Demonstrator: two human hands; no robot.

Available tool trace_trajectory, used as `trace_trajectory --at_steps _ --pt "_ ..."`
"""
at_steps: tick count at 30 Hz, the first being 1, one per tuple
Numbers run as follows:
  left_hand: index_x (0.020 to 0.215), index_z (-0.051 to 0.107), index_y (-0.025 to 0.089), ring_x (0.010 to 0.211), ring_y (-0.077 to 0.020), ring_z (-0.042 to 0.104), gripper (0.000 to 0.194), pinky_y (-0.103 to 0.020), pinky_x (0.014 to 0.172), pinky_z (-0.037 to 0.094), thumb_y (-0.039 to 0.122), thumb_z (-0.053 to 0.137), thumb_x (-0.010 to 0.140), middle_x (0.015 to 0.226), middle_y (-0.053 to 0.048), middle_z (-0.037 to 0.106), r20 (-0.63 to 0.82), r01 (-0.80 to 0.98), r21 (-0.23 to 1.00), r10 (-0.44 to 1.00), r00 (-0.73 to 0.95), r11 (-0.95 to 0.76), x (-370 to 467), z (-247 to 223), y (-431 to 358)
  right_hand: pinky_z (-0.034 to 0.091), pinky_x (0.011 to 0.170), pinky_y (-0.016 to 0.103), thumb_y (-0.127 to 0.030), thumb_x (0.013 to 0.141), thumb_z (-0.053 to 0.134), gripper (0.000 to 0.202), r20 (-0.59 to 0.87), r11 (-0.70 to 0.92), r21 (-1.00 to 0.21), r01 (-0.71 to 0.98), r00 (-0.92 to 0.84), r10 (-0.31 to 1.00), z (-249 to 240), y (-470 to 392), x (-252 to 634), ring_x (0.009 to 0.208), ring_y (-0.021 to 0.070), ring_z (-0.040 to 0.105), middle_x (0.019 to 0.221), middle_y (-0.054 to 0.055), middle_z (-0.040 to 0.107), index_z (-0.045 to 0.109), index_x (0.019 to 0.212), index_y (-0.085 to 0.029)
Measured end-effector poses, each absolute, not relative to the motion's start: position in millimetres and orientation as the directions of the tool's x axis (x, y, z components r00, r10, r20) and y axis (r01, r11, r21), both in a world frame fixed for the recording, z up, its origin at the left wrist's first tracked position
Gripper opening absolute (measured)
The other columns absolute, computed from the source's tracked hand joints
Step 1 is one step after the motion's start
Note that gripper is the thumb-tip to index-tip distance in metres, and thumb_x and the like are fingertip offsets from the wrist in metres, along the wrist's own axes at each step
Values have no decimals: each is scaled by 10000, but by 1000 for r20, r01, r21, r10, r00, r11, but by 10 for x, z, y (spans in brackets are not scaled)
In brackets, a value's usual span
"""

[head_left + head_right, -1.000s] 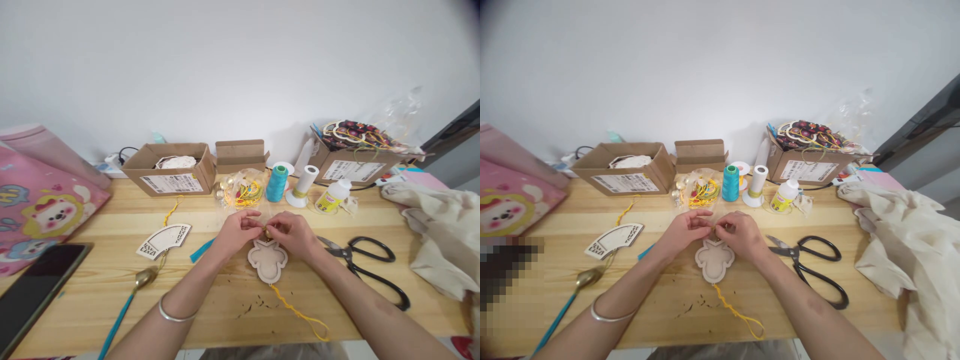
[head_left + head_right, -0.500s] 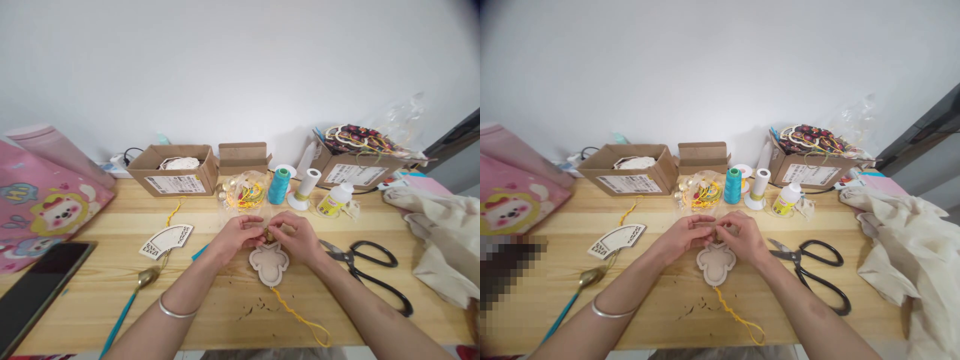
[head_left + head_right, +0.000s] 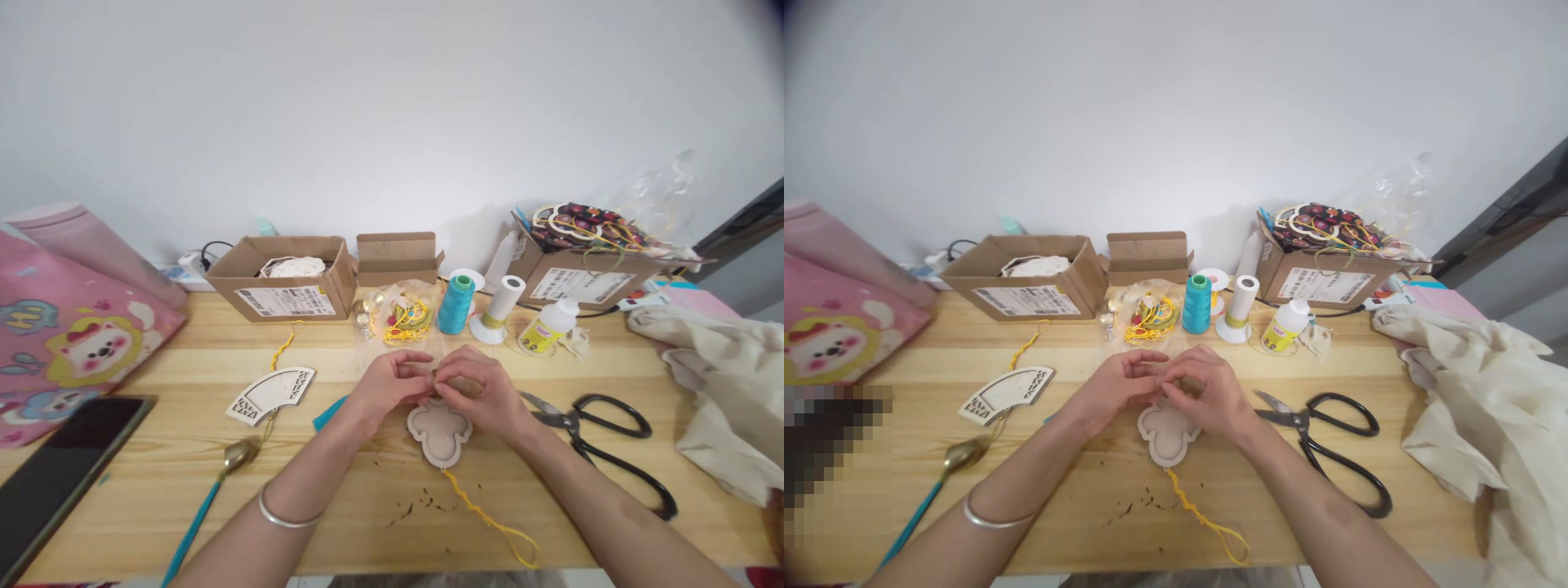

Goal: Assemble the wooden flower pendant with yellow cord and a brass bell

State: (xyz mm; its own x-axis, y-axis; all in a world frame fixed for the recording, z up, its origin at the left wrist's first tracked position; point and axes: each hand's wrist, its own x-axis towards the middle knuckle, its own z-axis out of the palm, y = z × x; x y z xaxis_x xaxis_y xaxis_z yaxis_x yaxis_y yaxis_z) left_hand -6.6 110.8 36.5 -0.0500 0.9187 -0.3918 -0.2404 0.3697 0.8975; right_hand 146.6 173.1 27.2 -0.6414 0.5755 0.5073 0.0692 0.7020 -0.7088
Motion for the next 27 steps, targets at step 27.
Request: trace_trajectory --at_steps 27 --pt "905 611 199 832 -151 605 178 -286 777 465 154 476 798 877 -37 669 487 791 535 873 -1 -297 -45 298 1150 424 510 219 -309 752 516 148 55 151 -979 134 -540 840 173 1706 1348 560 102 527 641 -7 588 566 738 -170"
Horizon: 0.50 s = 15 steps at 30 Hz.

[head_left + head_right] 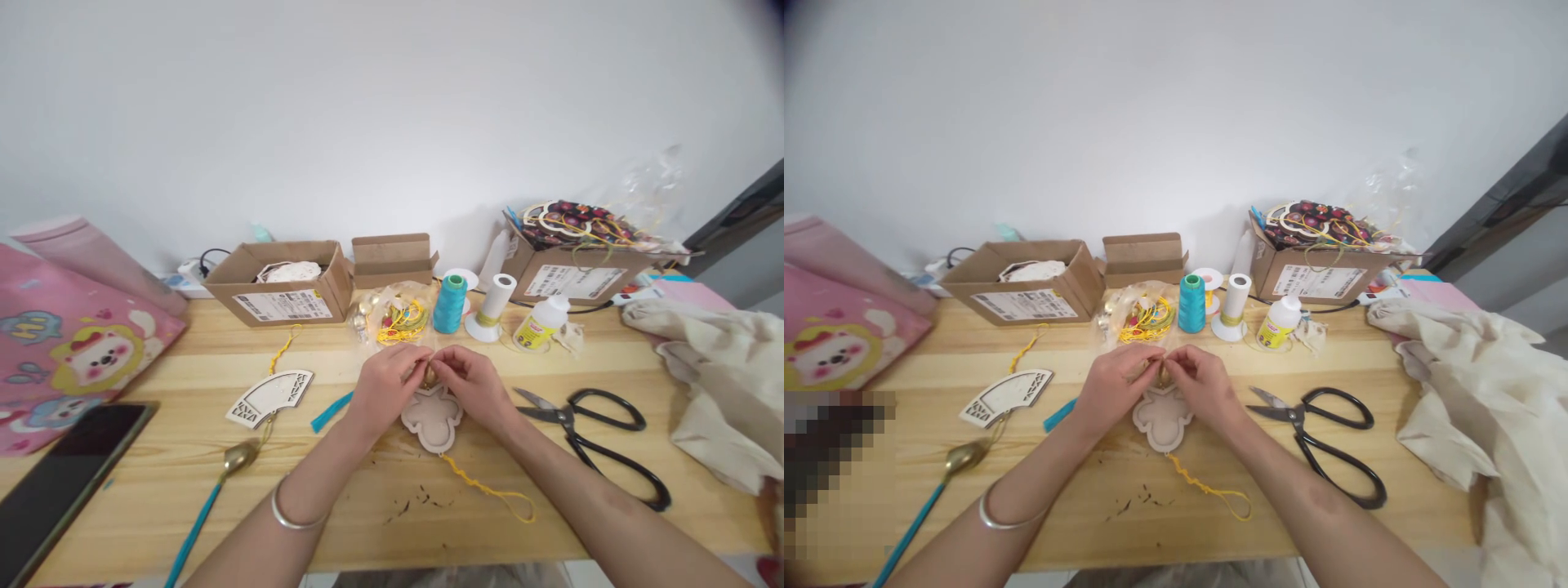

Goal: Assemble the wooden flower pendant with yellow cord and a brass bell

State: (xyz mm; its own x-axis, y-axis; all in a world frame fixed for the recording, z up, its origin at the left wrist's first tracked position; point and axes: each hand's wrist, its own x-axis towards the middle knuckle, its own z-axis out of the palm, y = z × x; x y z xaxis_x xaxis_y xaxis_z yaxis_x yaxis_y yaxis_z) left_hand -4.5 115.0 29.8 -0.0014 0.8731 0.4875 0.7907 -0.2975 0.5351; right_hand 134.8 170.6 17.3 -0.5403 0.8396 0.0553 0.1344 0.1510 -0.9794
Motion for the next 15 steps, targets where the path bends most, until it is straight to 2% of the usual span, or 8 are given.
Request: trace_trajectory --at_steps 4,15 --pt "910 620 190 817 -144 599 195 -282 758 473 167 448 822 858 -52 666 547 797 470 834 74 -379 -64 304 1141 384 476 207 -362 717 558 194 -15 29 -997 69 -559 829 208 1727 1363 505 81 468 591 -33 538 561 707 -168" --pt "882 643 195 800 -147 603 180 -288 739 480 173 480 810 849 -65 676 638 796 316 737 225 -516 -114 337 1145 365 516 214 -429 623 655 293 -125 -175 -984 -23 -608 784 236 1755 1435 519 77 455 606 -36 543 582 702 -157"
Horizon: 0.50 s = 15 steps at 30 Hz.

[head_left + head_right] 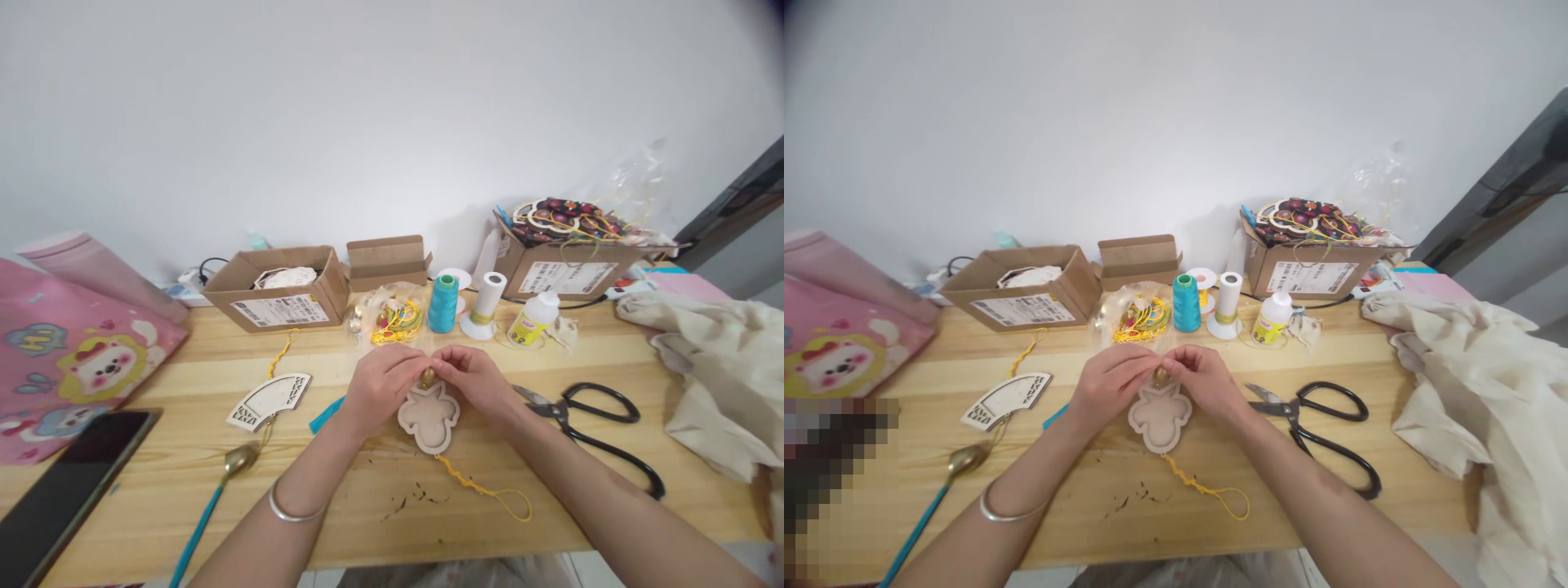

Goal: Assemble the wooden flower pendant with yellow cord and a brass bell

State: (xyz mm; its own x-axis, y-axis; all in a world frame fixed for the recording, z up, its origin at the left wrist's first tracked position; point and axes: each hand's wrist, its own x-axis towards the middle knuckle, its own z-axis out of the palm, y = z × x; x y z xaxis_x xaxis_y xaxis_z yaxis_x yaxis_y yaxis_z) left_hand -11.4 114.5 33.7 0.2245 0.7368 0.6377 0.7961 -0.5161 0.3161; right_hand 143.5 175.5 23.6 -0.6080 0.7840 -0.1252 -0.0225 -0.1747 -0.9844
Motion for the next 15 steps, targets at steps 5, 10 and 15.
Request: trace_trajectory --at_steps 5,10,15 --pt "920 634 211 806 -135 600 196 -276 740 482 169 475 813 860 -54 666 646 765 358 733 212 -536 -93 326 1141 381 543 222 -421 634 650 274 -117 -179 -982 -53 -574 810 237 1724 1418 540 87 473 612 -28 559 598 695 -159" --pt "922 627 206 829 -133 587 191 -277 757 483 175 469 819 875 -52 653 642 764 404 751 155 -503 -88 274 1145 377 509 213 -430 618 664 292 -145 -210 -975 -69 -516 844 269 1670 1391 535 90 471 615 -13 570 602 691 -155" --pt "935 622 208 838 -136 586 191 -272 757 479 172 477 817 885 -47 652 639 761 440 762 108 -476 -90 252 1146 373 507 209 -418 618 671 274 -167 -245 -966 -86 -516 840 282 1653 1382 525 83 475 606 -17 580 606 669 -156"
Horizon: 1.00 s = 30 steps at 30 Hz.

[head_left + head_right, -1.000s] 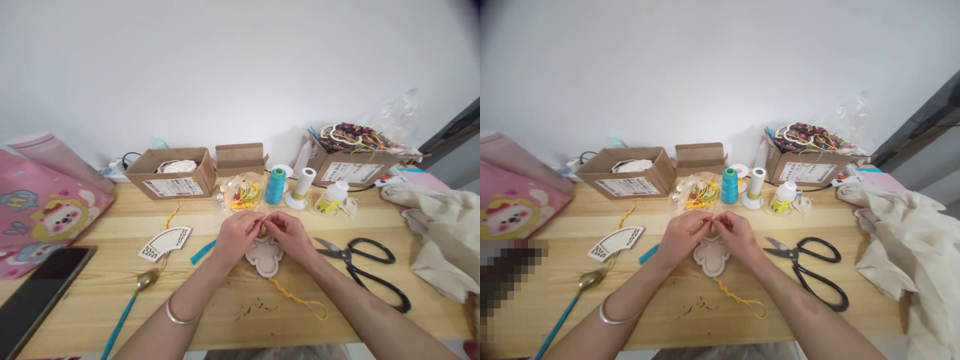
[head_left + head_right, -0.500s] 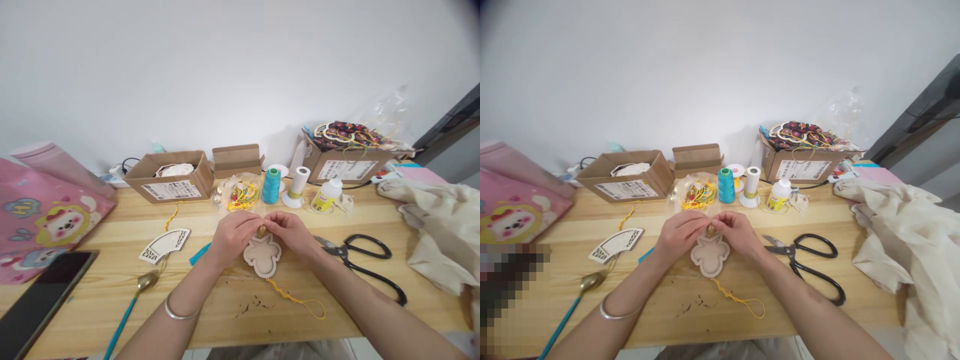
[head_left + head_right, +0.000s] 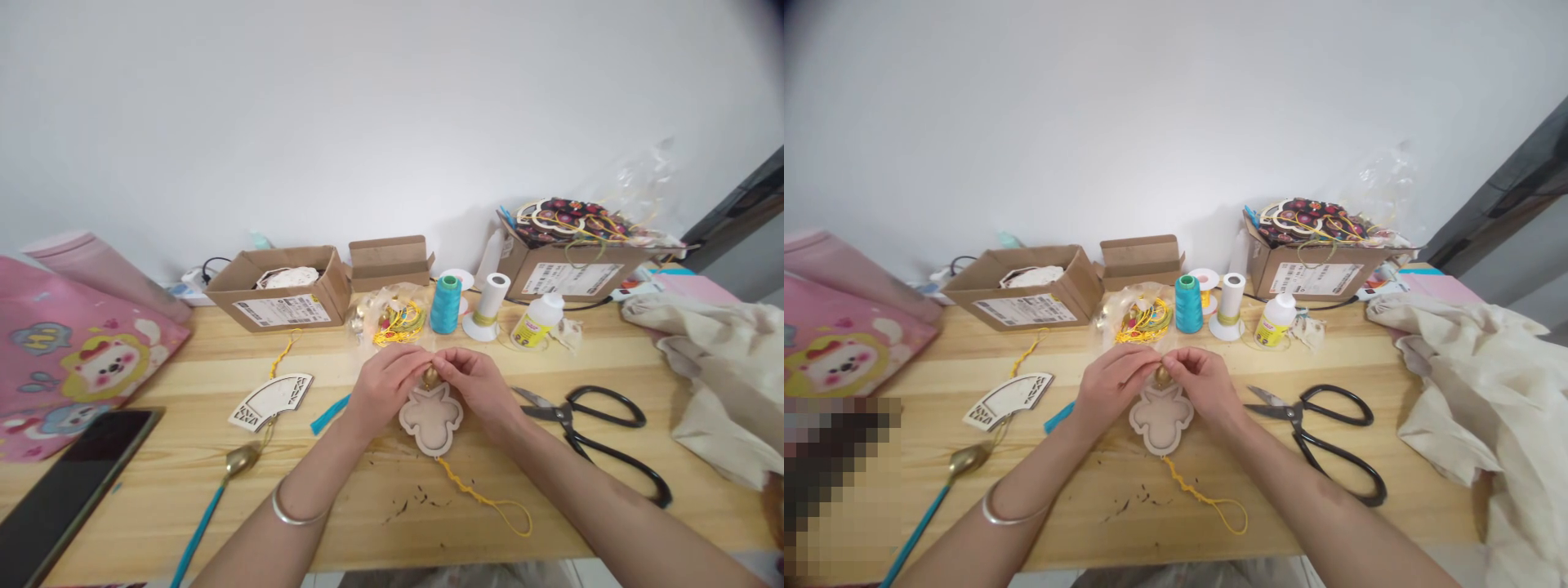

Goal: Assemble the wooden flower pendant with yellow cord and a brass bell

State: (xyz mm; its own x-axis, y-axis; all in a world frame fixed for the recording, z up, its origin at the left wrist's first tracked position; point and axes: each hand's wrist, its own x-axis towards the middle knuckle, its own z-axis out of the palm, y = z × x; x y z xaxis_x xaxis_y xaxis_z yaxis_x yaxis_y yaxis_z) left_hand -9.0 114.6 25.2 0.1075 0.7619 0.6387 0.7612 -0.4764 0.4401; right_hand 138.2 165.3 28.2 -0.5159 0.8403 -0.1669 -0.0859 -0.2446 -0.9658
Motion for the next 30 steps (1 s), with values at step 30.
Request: trace_trajectory --at_steps 30 --pt "1000 509 154 651 -94 559 363 -218 634 457 130 610 651 682 29 581 14 55 999 967 -253 0 -6 306 1178 462 591 278 -181 779 554 120 686 874 -381 301 -542 485 241 1715 1429 663 158 528 723 71 641 669 751 -164"
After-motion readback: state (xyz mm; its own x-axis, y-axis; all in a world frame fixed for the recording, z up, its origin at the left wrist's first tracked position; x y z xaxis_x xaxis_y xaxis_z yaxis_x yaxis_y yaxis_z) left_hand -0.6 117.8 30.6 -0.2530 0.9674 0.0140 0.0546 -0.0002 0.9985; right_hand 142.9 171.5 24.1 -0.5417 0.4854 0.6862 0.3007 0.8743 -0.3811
